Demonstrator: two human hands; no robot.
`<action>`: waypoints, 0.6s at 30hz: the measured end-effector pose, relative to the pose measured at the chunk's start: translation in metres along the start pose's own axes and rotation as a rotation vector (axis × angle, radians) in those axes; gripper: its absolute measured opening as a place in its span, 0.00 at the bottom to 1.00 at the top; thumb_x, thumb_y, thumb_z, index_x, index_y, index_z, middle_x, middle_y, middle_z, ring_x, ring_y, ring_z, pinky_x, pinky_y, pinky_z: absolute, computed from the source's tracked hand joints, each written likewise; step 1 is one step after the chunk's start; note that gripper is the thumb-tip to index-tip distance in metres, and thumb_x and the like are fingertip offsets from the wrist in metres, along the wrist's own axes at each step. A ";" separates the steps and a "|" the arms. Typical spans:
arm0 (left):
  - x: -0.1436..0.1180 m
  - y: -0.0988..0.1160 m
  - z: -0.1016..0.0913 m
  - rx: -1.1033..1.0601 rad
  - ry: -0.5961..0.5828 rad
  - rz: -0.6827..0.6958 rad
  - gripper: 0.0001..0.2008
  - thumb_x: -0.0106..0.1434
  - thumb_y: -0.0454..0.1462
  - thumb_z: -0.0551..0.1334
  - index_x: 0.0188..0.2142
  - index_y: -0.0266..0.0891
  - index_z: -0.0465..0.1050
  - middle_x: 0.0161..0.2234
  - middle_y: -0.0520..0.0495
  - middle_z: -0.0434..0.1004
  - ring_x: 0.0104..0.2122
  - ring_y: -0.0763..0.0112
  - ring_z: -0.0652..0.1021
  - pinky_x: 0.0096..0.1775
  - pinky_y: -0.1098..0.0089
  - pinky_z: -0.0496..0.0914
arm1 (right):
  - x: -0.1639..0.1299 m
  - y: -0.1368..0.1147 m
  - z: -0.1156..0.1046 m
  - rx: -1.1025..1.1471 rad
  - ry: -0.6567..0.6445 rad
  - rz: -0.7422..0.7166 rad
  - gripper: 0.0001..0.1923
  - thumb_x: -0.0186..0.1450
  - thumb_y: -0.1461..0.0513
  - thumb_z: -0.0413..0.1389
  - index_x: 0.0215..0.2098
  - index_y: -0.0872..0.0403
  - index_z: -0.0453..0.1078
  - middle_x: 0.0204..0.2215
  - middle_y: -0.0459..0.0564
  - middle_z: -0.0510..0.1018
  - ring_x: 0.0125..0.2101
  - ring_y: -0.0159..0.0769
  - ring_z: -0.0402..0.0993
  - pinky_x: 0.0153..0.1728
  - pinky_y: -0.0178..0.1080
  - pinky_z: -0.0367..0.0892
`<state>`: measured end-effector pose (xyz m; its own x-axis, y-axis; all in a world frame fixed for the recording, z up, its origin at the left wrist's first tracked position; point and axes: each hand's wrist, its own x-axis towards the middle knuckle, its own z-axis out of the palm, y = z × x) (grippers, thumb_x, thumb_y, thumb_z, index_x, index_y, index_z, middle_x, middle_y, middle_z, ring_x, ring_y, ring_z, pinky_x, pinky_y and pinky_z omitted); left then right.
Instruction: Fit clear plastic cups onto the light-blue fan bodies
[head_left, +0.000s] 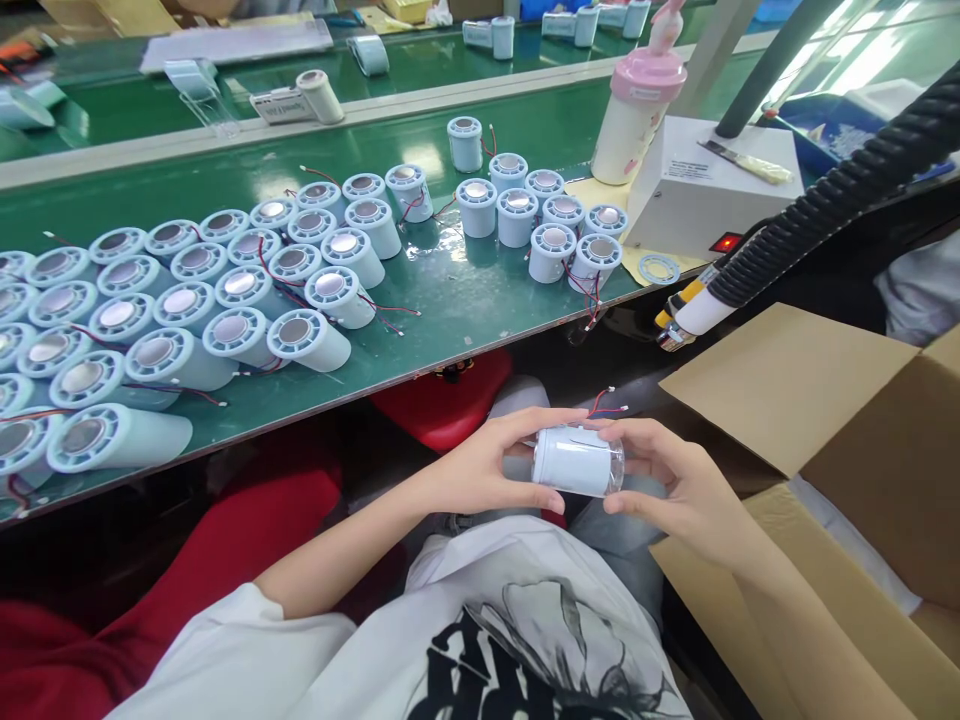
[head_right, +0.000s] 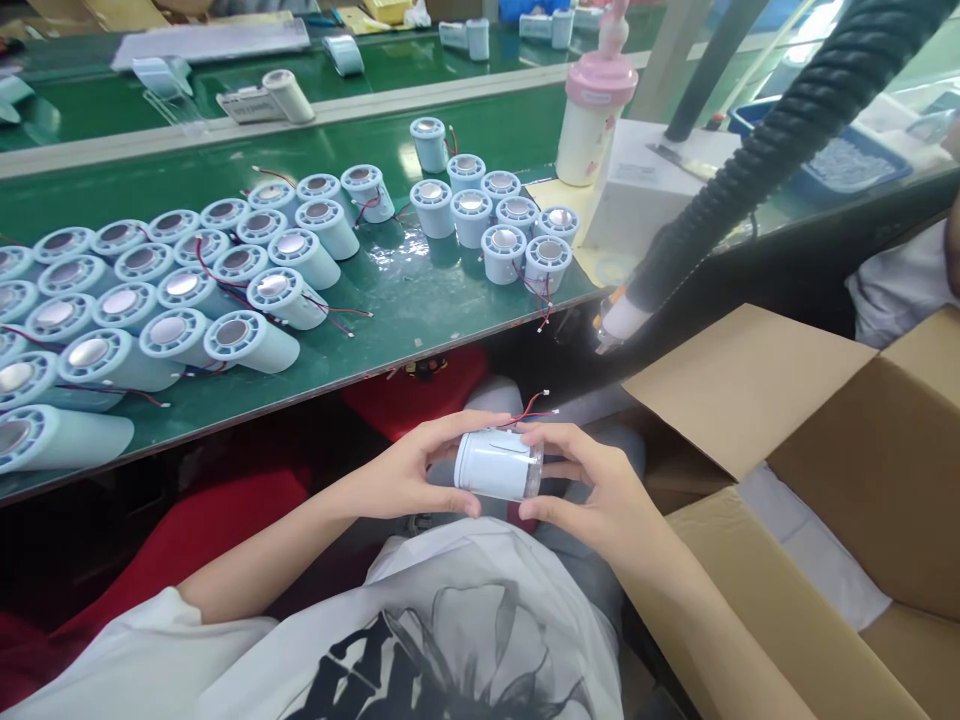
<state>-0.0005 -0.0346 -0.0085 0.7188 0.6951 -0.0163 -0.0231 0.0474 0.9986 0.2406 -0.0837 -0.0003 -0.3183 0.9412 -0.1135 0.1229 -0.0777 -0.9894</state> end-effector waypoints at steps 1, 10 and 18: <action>0.000 0.000 0.000 0.013 -0.001 0.010 0.38 0.53 0.37 0.75 0.62 0.49 0.66 0.61 0.41 0.70 0.57 0.56 0.74 0.55 0.60 0.72 | 0.000 -0.001 0.000 0.020 -0.005 0.016 0.21 0.60 0.60 0.68 0.50 0.43 0.71 0.51 0.46 0.76 0.48 0.40 0.77 0.49 0.42 0.77; 0.000 0.000 -0.003 0.090 -0.017 0.041 0.39 0.52 0.39 0.75 0.62 0.50 0.66 0.60 0.41 0.70 0.58 0.54 0.73 0.55 0.58 0.72 | 0.002 -0.006 0.003 0.219 -0.020 0.176 0.21 0.61 0.56 0.67 0.49 0.47 0.68 0.46 0.49 0.79 0.43 0.39 0.77 0.41 0.37 0.75; 0.000 0.000 -0.006 0.132 -0.031 0.085 0.38 0.53 0.38 0.74 0.63 0.50 0.66 0.60 0.42 0.70 0.60 0.55 0.71 0.56 0.60 0.72 | 0.009 0.002 0.004 0.387 -0.016 0.279 0.21 0.60 0.51 0.66 0.46 0.50 0.67 0.34 0.47 0.82 0.31 0.33 0.78 0.31 0.33 0.76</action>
<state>-0.0045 -0.0302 -0.0086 0.7392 0.6700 0.0677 0.0052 -0.1062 0.9943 0.2337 -0.0763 -0.0035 -0.3376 0.8619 -0.3784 -0.1527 -0.4468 -0.8815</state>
